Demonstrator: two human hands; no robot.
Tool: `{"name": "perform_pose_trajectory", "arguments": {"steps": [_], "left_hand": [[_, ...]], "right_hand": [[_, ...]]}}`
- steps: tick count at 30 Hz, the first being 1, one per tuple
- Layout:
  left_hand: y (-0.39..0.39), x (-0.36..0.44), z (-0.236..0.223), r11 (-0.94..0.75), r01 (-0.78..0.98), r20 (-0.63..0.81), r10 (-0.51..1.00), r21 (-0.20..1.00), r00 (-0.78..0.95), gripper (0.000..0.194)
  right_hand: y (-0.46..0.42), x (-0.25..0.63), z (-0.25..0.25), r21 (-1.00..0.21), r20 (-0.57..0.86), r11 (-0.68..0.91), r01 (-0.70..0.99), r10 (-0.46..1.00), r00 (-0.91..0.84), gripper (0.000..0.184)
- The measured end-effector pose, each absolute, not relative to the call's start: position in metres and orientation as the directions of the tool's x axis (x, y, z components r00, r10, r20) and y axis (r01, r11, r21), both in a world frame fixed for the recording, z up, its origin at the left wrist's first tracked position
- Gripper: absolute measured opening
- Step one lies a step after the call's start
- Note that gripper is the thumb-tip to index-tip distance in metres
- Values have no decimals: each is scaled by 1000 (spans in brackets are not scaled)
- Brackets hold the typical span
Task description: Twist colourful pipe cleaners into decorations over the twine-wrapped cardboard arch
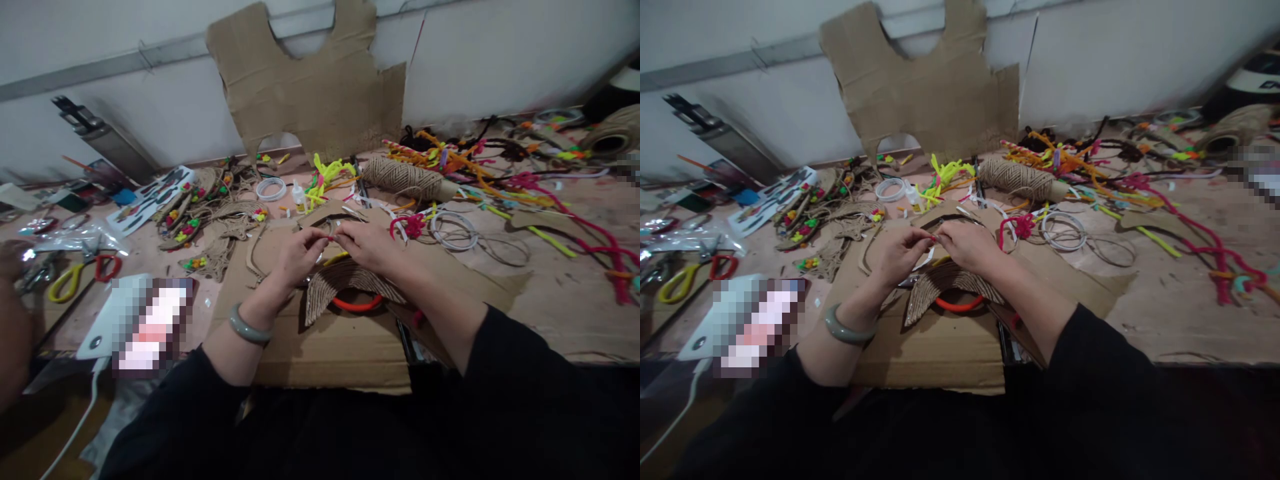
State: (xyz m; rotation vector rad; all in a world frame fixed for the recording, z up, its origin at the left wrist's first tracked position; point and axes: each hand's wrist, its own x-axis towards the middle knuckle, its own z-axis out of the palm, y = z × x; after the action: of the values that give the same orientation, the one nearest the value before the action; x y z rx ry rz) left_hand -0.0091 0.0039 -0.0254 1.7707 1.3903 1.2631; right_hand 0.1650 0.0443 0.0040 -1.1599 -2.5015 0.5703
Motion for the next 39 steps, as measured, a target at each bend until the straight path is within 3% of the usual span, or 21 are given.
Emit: {"name": "perform_pose_trajectory", "arguments": {"steps": [4, 9, 16, 20, 27, 39], "left_hand": [[3, -7, -23, -246, 412, 277, 961, 878, -16, 9], [3, -2, -19, -41, 204, 59, 995, 978, -80, 10], [1, -3, -13, 130, -31, -129, 991, 991, 47, 30], [1, -4, -15, 117, -18, -115, 992, 993, 55, 37], [1, -2, -14, 85, 64, -85, 996, 994, 8, 17], [3, -1, -20, 25, 37, -24, 1000, 999, -16, 7]], "right_hand": [[43, 163, 3, -458, 134, 598, 657, 778, -614, 25], [44, 163, 0, -481, 176, 620, 620, 761, -624, 23], [41, 168, 9, -503, 157, 604, 618, 767, -622, 21], [42, 167, 7, -511, 171, 618, 598, 755, -634, 22], [42, 166, 5, -509, 170, 624, 593, 748, -642, 24], [44, 166, 3, -544, 197, 628, 557, 740, -643, 24]]}}
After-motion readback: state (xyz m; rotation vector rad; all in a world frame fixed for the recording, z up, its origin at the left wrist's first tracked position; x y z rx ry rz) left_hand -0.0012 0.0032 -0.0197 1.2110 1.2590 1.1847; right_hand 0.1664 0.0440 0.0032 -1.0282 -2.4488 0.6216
